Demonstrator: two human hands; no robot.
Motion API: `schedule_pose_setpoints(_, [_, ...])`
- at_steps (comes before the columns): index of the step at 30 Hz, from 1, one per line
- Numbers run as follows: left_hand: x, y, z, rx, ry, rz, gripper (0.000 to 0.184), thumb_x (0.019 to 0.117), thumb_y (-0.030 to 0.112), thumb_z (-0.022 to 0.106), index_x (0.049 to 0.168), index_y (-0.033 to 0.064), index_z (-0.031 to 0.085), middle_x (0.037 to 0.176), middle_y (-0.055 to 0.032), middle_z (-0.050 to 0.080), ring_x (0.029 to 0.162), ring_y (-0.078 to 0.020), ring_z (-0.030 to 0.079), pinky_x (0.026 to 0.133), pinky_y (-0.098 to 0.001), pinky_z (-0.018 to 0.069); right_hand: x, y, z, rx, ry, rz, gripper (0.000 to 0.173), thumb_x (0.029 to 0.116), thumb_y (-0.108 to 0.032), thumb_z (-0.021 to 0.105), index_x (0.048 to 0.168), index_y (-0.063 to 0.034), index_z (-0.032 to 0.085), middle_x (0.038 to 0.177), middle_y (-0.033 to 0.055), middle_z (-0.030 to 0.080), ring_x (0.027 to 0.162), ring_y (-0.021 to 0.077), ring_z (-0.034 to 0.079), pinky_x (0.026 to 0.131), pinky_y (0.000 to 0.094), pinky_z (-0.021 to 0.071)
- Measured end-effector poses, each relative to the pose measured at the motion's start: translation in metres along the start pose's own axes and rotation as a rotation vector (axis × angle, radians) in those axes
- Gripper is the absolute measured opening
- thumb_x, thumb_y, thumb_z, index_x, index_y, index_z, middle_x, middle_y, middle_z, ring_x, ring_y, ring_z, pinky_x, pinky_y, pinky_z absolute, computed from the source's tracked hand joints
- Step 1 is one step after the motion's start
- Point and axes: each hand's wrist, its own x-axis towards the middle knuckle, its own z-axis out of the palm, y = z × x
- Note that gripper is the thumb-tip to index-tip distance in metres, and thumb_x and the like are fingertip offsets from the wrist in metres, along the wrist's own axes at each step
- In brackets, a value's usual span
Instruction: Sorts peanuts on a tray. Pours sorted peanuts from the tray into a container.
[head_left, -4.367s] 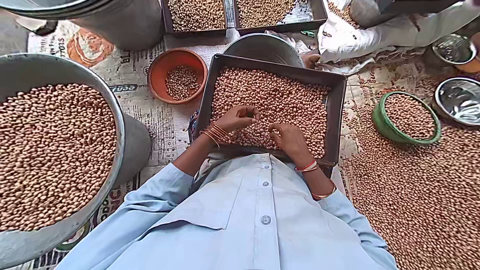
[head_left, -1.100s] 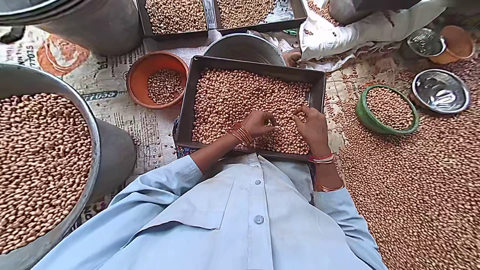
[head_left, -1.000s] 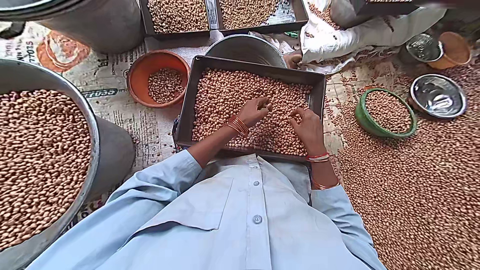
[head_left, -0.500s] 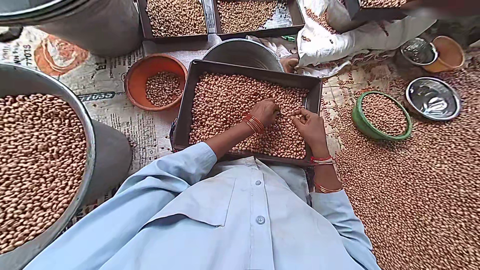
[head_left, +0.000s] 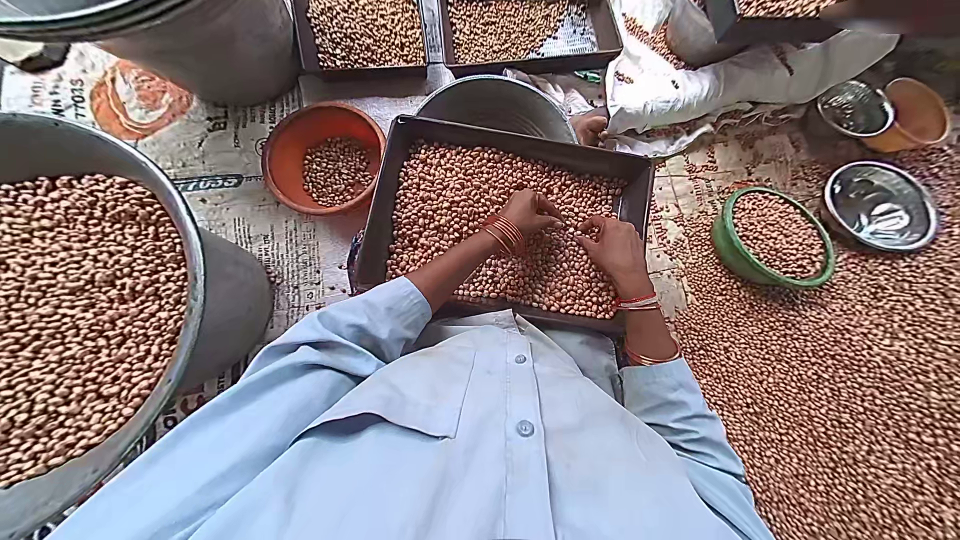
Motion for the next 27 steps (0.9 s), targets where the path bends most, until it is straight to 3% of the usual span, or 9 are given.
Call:
schedule_pose_setpoints(5, [-0.020, -0.022, -0.034, -0.535, 0.097, -0.038, 0.020, 0.0971, 0.001, 0.043, 0.104, 0.0027, 0.062, 0.074, 0.0042, 0.059, 0.055, 0.0005, 0.051, 0.051, -0.0159, 0.0438, -0.006, 0.006, 0.003, 0.020, 0.009, -0.030, 0.015, 0.0940, -0.015, 0.070, 0.106, -0.0066, 0.072, 0.081, 0.0215, 0.068, 0.074, 0.0426, 0.067, 0.061, 0.0606, 0.0482])
schedule_pose_setpoints(7, [-0.032, -0.018, -0.032, -0.233, 0.057, -0.023, 0.023, 0.0955, 0.001, 0.052, 0.113, 0.0024, 0.067, 0.075, 0.0011, 0.057, 0.058, -0.0044, 0.045, 0.057, -0.0241, 0.0393, -0.005, 0.008, 0.002, 0.060, 0.045, -0.012, 0.015, 0.0940, -0.018, 0.068, 0.104, -0.0074, 0.072, 0.076, 0.0184, 0.067, 0.068, 0.0384, 0.065, 0.058, 0.0582, 0.0466])
schedule_pose_setpoints(11, [-0.041, -0.008, -0.009, 0.308, 0.007, 0.029, 0.020, 0.1003, 0.011, 0.063, 0.116, 0.0052, 0.074, 0.097, -0.0184, 0.073, 0.089, -0.0348, 0.069, 0.086, -0.0562, 0.0533, -0.010, 0.004, -0.016, 0.130, 0.143, 0.083, 0.019, 0.0969, -0.018, 0.068, 0.114, -0.0084, 0.069, 0.076, 0.0149, 0.062, 0.062, 0.0304, 0.055, 0.057, 0.0521, 0.0436])
schedule_pose_setpoints(15, [-0.034, -0.005, 0.007, 0.446, -0.033, 0.047, 0.024, 0.1014, 0.012, 0.061, 0.122, 0.0045, 0.072, 0.125, -0.0214, 0.070, 0.118, -0.0414, 0.066, 0.099, -0.0603, 0.0500, -0.026, 0.012, -0.029, 0.303, 0.195, 0.005, 0.015, 0.0955, -0.015, 0.069, 0.109, -0.0094, 0.068, 0.067, 0.0048, 0.055, 0.051, 0.0151, 0.043, 0.049, 0.0344, 0.0364])
schedule_pose_setpoints(17, [-0.032, -0.007, 0.009, 0.460, -0.044, 0.059, 0.023, 0.1023, 0.013, 0.060, 0.120, 0.0035, 0.072, 0.122, -0.0218, 0.070, 0.115, -0.0422, 0.067, 0.096, -0.0617, 0.0508, -0.021, 0.024, -0.024, 0.684, 0.169, -0.038, 0.013, 0.0929, -0.009, 0.065, 0.106, -0.0111, 0.064, 0.068, -0.0119, 0.050, 0.051, -0.0050, 0.039, 0.048, 0.0130, 0.0347])
schedule_pose_setpoints(19, [-0.032, -0.011, 0.003, 0.345, 0.006, 0.075, 0.022, 0.1016, 0.016, 0.062, 0.114, 0.0028, 0.074, 0.104, -0.0185, 0.074, 0.097, -0.0356, 0.071, 0.089, -0.0559, 0.0546, -0.022, 0.030, -0.020, 1.027, 0.147, -0.061, 0.014, 0.0949, -0.005, 0.057, 0.105, -0.0143, 0.059, 0.071, -0.0141, 0.056, 0.050, -0.0067, 0.042, 0.045, 0.0103, 0.0347])
schedule_pose_setpoints(21, [-0.033, -0.018, -0.010, 0.017, 0.090, 0.048, 0.018, 0.1004, 0.014, 0.061, 0.109, 0.0009, 0.071, 0.076, -0.0067, 0.062, 0.063, -0.0157, 0.053, 0.064, -0.0361, 0.0461, -0.026, 0.032, -0.018, 1.217, 0.150, -0.049, 0.015, 0.0991, -0.010, 0.047, 0.103, -0.0210, 0.057, 0.070, -0.0148, 0.055, 0.049, -0.0062, 0.042, 0.043, 0.0098, 0.0338])
schedule_pose_setpoints(23, [-0.037, -0.024, -0.024, -0.227, 0.096, -0.011, 0.023, 0.0958, 0.009, 0.048, 0.112, 0.0035, 0.063, 0.077, 0.0002, 0.055, 0.057, -0.0044, 0.044, 0.055, -0.0237, 0.0387, -0.030, 0.032, -0.015, 1.350, 0.146, -0.045, 0.020, 0.1038, -0.020, 0.037, 0.100, -0.0263, 0.056, 0.071, -0.0150, 0.053, 0.051, -0.0045, 0.042, 0.045, 0.0110, 0.0337])
schedule_pose_setpoints(27, [-0.050, -0.020, -0.027, 0.095, -0.023, 0.009, 0.023, 0.0965, 0.007, 0.058, 0.114, 0.0048, 0.072, 0.082, -0.0111, 0.065, 0.071, -0.0232, 0.057, 0.071, -0.0465, 0.0479, -0.032, 0.027, -0.015, 1.363, 0.081, 0.014, 0.032, 0.1047, -0.026, 0.028, 0.102, -0.0267, 0.060, 0.082, -0.0126, 0.058, 0.055, -0.0031, 0.047, 0.046, 0.0116, 0.0357])
